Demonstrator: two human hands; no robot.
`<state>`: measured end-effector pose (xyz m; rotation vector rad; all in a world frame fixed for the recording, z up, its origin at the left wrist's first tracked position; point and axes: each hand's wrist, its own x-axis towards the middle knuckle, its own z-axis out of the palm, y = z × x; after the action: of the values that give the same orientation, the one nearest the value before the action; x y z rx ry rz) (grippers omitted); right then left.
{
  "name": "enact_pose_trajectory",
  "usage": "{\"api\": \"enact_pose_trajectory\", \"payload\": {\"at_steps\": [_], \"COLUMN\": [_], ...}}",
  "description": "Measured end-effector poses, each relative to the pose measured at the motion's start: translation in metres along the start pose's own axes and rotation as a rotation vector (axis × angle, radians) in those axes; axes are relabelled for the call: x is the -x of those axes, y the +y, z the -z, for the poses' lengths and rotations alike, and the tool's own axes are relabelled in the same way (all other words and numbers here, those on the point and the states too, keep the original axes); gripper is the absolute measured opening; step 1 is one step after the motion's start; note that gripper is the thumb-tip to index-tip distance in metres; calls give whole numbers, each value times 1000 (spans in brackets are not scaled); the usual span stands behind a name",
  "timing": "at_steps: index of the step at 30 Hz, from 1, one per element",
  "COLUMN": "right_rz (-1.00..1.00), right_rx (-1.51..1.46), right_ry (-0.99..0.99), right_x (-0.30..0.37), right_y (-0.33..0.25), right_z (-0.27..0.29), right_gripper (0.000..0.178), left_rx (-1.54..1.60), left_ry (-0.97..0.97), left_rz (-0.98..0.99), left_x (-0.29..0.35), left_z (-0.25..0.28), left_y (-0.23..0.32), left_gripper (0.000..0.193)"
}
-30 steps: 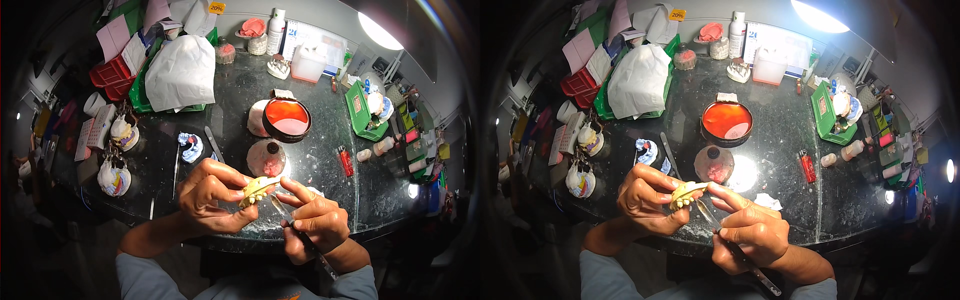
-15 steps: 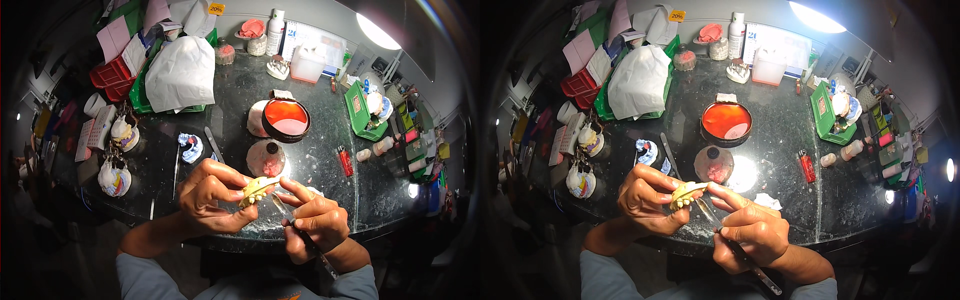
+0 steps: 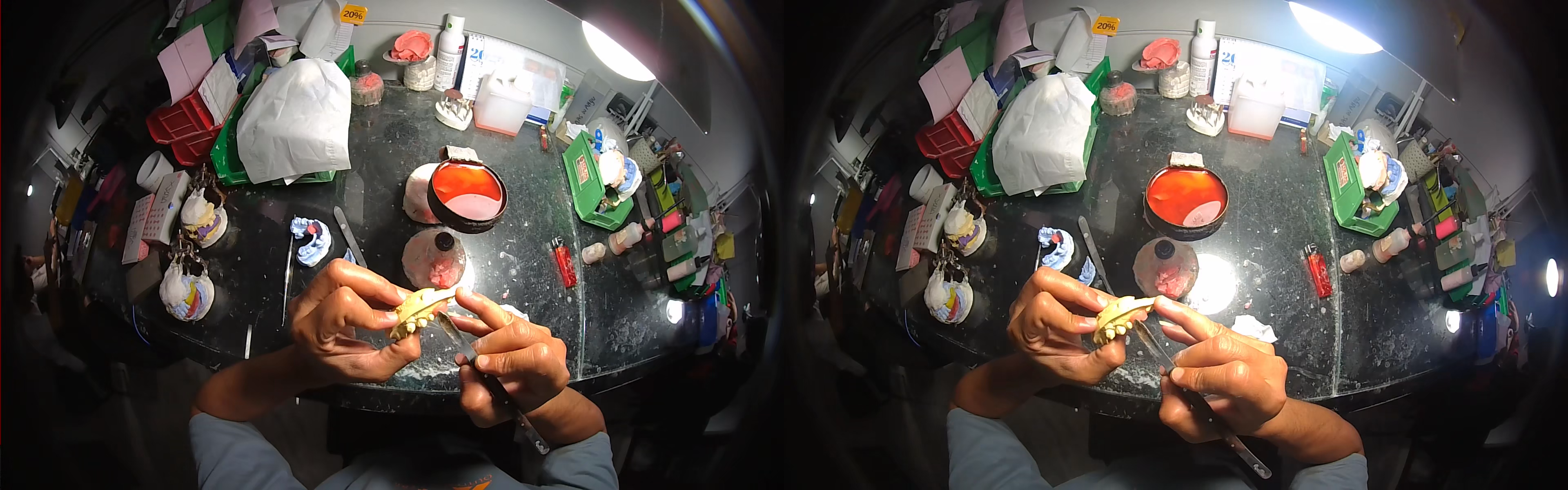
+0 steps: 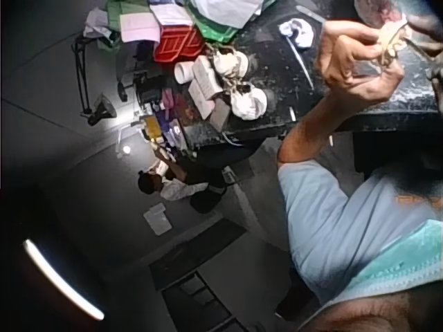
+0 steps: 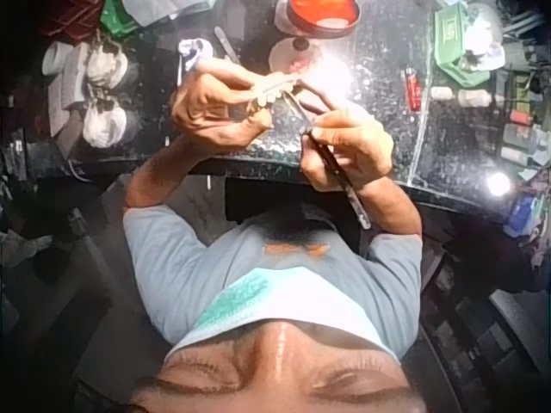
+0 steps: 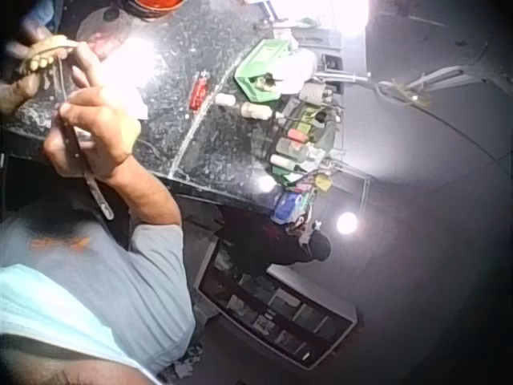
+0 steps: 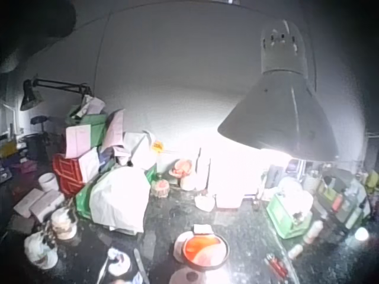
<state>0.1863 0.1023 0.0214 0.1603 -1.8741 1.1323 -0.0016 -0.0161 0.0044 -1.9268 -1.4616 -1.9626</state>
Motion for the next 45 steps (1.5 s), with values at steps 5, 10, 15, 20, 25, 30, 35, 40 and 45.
{"api": "enact_pose_trajectory", "payload": {"at_steps": [5,10,15,20,25,30,35,40,45], "right_rz": [-23,20,-23,-6,-23,-12,16,23,-8], "right_rx": [22,1,20,-10,-30,36,27,2,2], "right_ry": [-123,-45,-142,-71,14,-161,-104,-46,98], "right_x": [-2,-1,-3,1,1,-3,-1,-1,1], "right_y": [-4,1,-4,0,-1,-4,1,0,6], "right_z": [6,4,7,4,3,9,5,5,-1], "right_gripper": [32,28,31,30,27,36,33,30,27], "left_rx": [-20,5,9,-2,-11,11,23,-28,53], "left_ry": [6,16,21,3,-12,8,18,2,23], "left_rz": [1,16,18,10,-4,15,20,12,87], "left_x": [0,0,3,1,0,3,2,-2,-4], "left_z": [0,-1,-1,1,0,0,-1,0,-2], "left_y": [0,0,-1,0,0,-1,-1,3,0], "left_gripper": [35,35,36,37,37,37,37,34,30]}}
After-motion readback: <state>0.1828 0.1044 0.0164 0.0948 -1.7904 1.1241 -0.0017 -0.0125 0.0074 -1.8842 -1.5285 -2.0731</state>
